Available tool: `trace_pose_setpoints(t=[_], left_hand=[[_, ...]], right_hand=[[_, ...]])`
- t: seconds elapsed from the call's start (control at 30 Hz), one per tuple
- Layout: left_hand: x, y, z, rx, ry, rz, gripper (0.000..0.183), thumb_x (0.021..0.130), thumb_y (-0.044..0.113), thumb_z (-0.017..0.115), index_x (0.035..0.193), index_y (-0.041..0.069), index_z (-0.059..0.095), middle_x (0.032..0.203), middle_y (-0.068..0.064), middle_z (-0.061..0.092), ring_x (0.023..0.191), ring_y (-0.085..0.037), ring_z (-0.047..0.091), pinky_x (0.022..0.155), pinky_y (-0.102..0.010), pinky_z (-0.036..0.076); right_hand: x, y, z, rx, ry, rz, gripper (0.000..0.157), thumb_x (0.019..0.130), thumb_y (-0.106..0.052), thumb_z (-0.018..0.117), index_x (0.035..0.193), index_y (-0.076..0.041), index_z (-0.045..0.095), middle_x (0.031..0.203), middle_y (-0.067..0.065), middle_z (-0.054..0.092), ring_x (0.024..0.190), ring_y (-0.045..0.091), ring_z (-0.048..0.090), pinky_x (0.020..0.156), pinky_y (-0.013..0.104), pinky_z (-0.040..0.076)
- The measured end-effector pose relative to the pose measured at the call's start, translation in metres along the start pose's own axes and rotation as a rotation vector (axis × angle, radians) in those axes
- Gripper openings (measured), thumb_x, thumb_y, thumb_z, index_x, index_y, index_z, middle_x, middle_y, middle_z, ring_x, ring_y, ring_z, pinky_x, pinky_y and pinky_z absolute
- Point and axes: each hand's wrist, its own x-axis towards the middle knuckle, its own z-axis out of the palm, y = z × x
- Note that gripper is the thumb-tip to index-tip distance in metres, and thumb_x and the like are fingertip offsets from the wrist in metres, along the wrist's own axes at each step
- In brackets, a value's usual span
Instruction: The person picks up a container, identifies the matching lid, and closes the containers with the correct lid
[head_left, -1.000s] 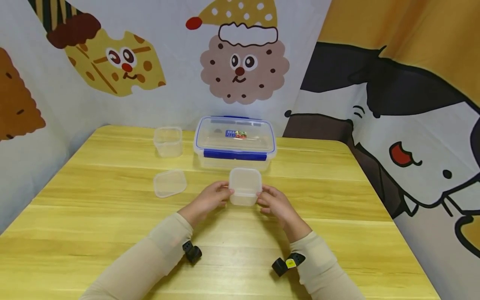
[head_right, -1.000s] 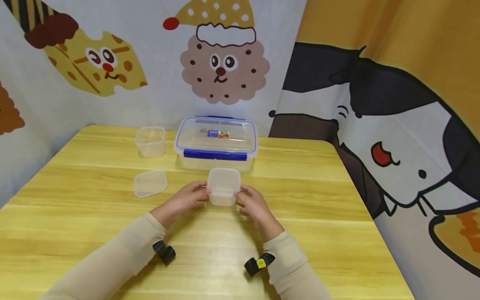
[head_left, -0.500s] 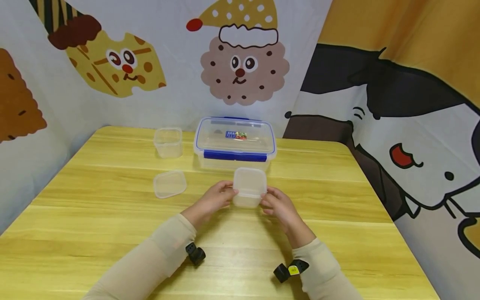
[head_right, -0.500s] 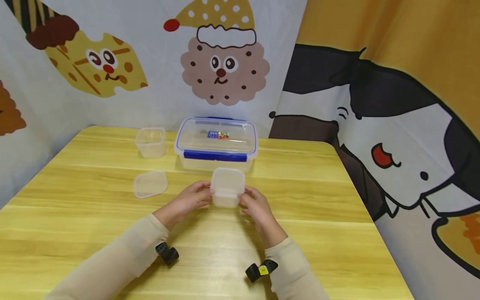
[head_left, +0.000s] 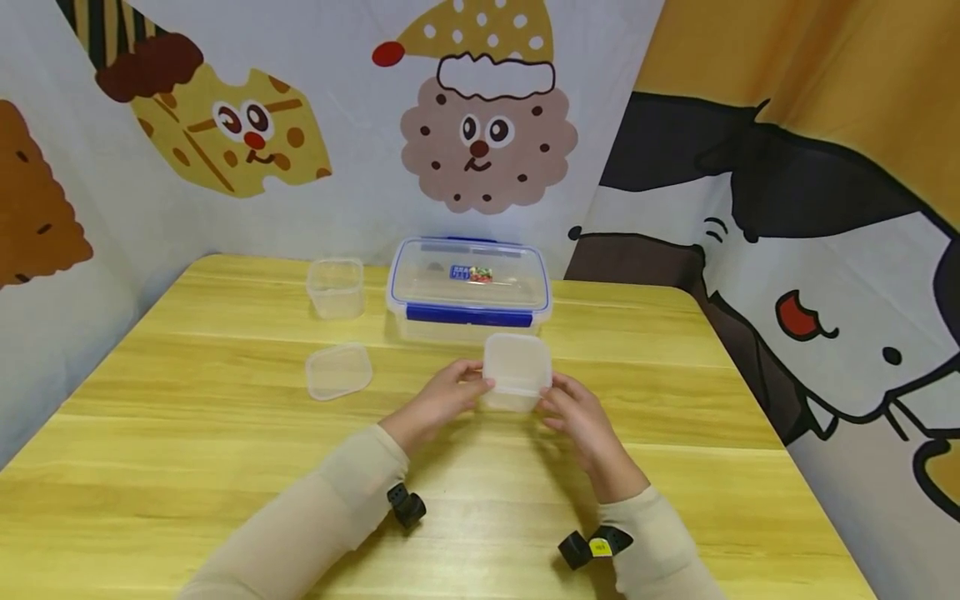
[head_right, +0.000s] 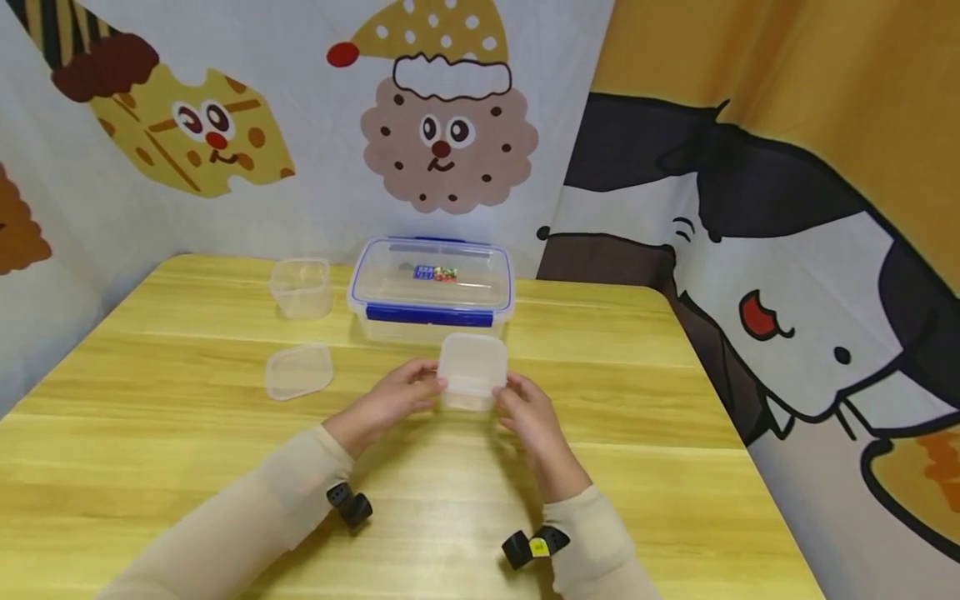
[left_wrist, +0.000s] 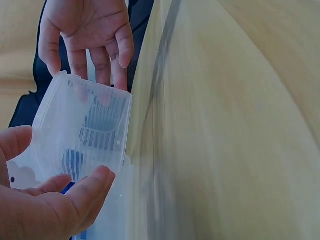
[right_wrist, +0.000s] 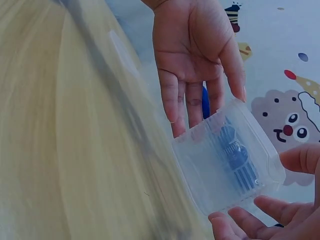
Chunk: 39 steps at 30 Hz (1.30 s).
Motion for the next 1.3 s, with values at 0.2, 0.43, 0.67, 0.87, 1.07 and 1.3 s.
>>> trace_pose_setpoints(t=[0.2, 0.43, 0.67, 0.87, 1.07, 1.3], left_hand=[[0.003, 0.003, 0.008, 0.012, -0.020, 0.012, 0.045, 0.089, 0.021, 0.055, 0.127, 0.001, 0.043, 0.117, -0.015, 0.051, 0.105, -0.029, 0.050, 0.091, -0.046, 0.043], [0.009, 0.008, 0.017, -0.014, -0.033, 0.011, 0.046, 0.088, 0.023, 0.057, 0.128, 0.003, 0.043, 0.120, -0.014, 0.050, 0.108, -0.027, 0.048, 0.093, -0.047, 0.041], [0.013, 0.014, 0.027, -0.013, -0.019, -0.003, 0.047, 0.088, 0.025, 0.057, 0.129, 0.006, 0.043, 0.122, -0.011, 0.049, 0.110, -0.026, 0.048, 0.093, -0.045, 0.041], [0.016, 0.017, 0.036, -0.016, -0.018, 0.002, 0.047, 0.088, 0.026, 0.057, 0.129, 0.006, 0.043, 0.122, -0.011, 0.049, 0.109, -0.026, 0.048, 0.092, -0.046, 0.042], [0.021, 0.018, 0.047, -0.030, -0.013, -0.004, 0.047, 0.088, 0.027, 0.057, 0.129, 0.007, 0.043, 0.123, -0.011, 0.048, 0.109, -0.026, 0.048, 0.092, -0.045, 0.042], [0.028, 0.019, 0.057, -0.011, 0.000, 0.002, 0.049, 0.088, 0.028, 0.057, 0.129, 0.007, 0.043, 0.124, -0.011, 0.048, 0.109, -0.025, 0.048, 0.089, -0.039, 0.045]], right_hand=[[-0.002, -0.003, -0.010, -0.017, 0.013, -0.003, 0.046, 0.089, -0.022, 0.050, 0.131, -0.005, 0.040, 0.128, 0.017, 0.047, 0.112, 0.034, 0.048, 0.090, 0.043, 0.044], [-0.002, -0.008, -0.021, -0.031, 0.021, 0.011, 0.048, 0.090, -0.022, 0.049, 0.133, -0.005, 0.038, 0.130, 0.017, 0.045, 0.114, 0.032, 0.047, 0.091, 0.042, 0.043], [-0.001, -0.013, -0.032, -0.045, 0.027, 0.022, 0.048, 0.092, -0.022, 0.046, 0.135, -0.005, 0.036, 0.131, 0.016, 0.043, 0.115, 0.032, 0.045, 0.092, 0.040, 0.043], [0.000, -0.014, -0.041, -0.068, 0.028, 0.016, 0.046, 0.093, -0.024, 0.043, 0.135, -0.005, 0.036, 0.131, 0.016, 0.043, 0.114, 0.031, 0.045, 0.088, 0.035, 0.045], [0.001, -0.014, -0.050, -0.084, 0.033, 0.022, 0.048, 0.094, -0.025, 0.042, 0.136, -0.004, 0.034, 0.131, 0.017, 0.041, 0.115, 0.031, 0.045, 0.088, 0.036, 0.045], [0.004, -0.015, -0.061, -0.110, 0.037, 0.030, 0.050, 0.094, -0.027, 0.039, 0.137, -0.003, 0.032, 0.134, 0.016, 0.039, 0.114, 0.028, 0.046, 0.086, 0.033, 0.046]])
